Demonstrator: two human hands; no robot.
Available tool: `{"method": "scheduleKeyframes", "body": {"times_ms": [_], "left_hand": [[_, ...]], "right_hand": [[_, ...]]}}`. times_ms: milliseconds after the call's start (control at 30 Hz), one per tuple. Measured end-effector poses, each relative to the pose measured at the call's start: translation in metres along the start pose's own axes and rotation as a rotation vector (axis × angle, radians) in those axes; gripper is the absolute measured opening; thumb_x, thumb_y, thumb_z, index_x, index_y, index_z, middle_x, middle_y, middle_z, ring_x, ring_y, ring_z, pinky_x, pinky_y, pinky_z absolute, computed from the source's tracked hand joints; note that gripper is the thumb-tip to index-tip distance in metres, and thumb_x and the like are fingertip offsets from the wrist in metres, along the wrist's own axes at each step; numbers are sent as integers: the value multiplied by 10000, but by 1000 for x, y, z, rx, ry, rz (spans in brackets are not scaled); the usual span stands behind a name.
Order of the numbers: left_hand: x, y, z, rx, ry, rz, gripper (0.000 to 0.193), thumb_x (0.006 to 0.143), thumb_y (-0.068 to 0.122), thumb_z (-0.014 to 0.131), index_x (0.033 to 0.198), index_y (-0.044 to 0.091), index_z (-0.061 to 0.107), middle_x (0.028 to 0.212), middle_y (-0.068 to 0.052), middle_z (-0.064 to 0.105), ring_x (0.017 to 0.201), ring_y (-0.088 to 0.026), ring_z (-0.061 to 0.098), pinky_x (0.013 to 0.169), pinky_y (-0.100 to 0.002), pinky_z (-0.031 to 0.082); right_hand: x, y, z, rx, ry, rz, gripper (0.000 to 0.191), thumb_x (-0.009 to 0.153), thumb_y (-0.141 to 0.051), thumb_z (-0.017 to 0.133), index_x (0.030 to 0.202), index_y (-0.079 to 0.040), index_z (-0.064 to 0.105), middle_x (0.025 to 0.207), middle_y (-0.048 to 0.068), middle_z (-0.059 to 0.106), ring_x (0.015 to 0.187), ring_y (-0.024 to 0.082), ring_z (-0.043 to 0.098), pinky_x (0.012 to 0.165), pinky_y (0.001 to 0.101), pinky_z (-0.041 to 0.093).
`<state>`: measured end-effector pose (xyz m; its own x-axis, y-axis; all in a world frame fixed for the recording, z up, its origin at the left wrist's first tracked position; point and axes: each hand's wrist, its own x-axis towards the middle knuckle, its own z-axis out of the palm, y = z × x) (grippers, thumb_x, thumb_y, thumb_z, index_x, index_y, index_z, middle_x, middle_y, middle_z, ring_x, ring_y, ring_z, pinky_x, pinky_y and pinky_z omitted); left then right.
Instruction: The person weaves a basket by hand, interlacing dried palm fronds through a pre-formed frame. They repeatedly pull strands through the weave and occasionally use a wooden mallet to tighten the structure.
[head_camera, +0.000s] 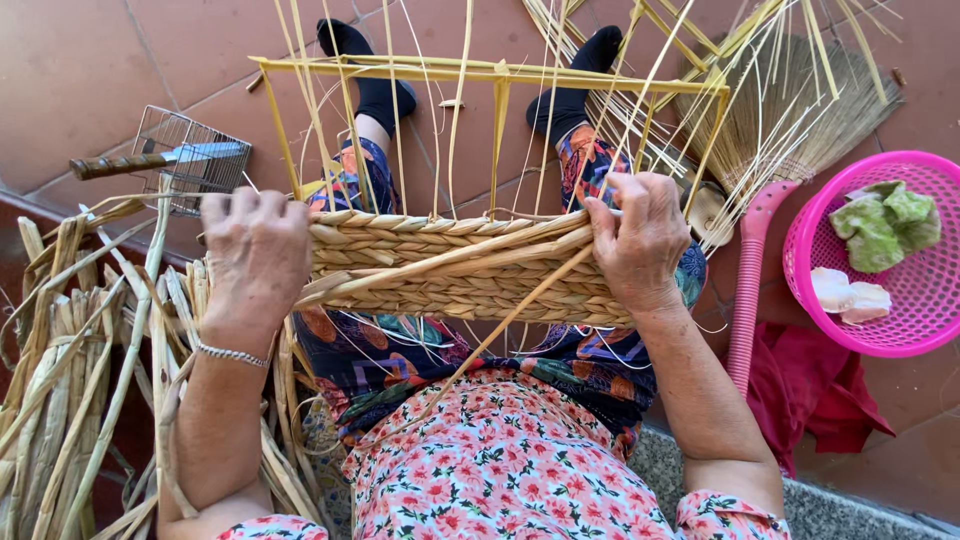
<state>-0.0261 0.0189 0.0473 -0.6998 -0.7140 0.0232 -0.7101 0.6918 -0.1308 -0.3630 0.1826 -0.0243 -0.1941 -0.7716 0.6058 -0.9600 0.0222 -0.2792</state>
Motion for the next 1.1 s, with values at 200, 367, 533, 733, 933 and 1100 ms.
{"method": "scheduleKeyframes", "body": {"times_ms": [200, 367, 533, 733, 933, 1100], "left_hand": [[-5, 111, 8, -713, 389, 441, 335, 877, 173, 791, 1129, -4, 658, 1049, -166, 652, 964, -309, 654, 880, -434, 547], [17, 173, 47, -219, 85, 337, 403, 918, 110, 706, 1277, -44, 608, 1074, -138, 636, 1050, -262, 590, 859, -420, 511], [22, 156, 45, -383, -38, 282, 124, 1005, 97, 607, 1103, 24, 627, 920, -138, 661, 854, -237, 658, 744, -373, 509], [33, 102, -22, -284, 131, 147, 286, 957, 370, 757, 886, 118, 642, 694, -14, 670, 713, -212, 678, 738, -447, 468], [27, 118, -49, -160, 736, 217, 262, 914, 148, 805, 1132, 62, 689, 1159, -151, 634, 1102, -306, 605, 1001, -513, 435], [39, 181, 6, -486, 407, 620, 321, 857, 72, 672, 1159, -36, 680, 1268, -202, 633, 1242, -332, 600, 1013, -446, 572]], "right_hand": [[5, 0, 3, 151, -122, -78, 161, 942, 18, 757, 1037, -70, 662, 992, 81, 680, 838, 251, 699, 699, 372, 546], [13, 4, -15, 363, -238, 17, 181, 981, 1, 739, 1150, -58, 711, 1061, 91, 737, 961, 278, 740, 862, 362, 586], [24, 14, -43, 469, -483, 50, 282, 906, -26, 733, 1188, -49, 721, 1053, 123, 739, 980, 284, 708, 889, 376, 566], [23, 15, -35, 355, -456, -110, 324, 849, -128, 795, 1156, -54, 725, 1070, 108, 744, 961, 291, 669, 872, 402, 536], [5, 9, -15, 254, -267, 31, 201, 950, -88, 744, 1129, -36, 667, 1017, 111, 708, 951, 307, 666, 835, 411, 528], [-3, 16, -28, 383, -225, 170, 140, 996, -90, 674, 1126, -49, 643, 990, 110, 709, 973, 310, 678, 923, 456, 529]]}}
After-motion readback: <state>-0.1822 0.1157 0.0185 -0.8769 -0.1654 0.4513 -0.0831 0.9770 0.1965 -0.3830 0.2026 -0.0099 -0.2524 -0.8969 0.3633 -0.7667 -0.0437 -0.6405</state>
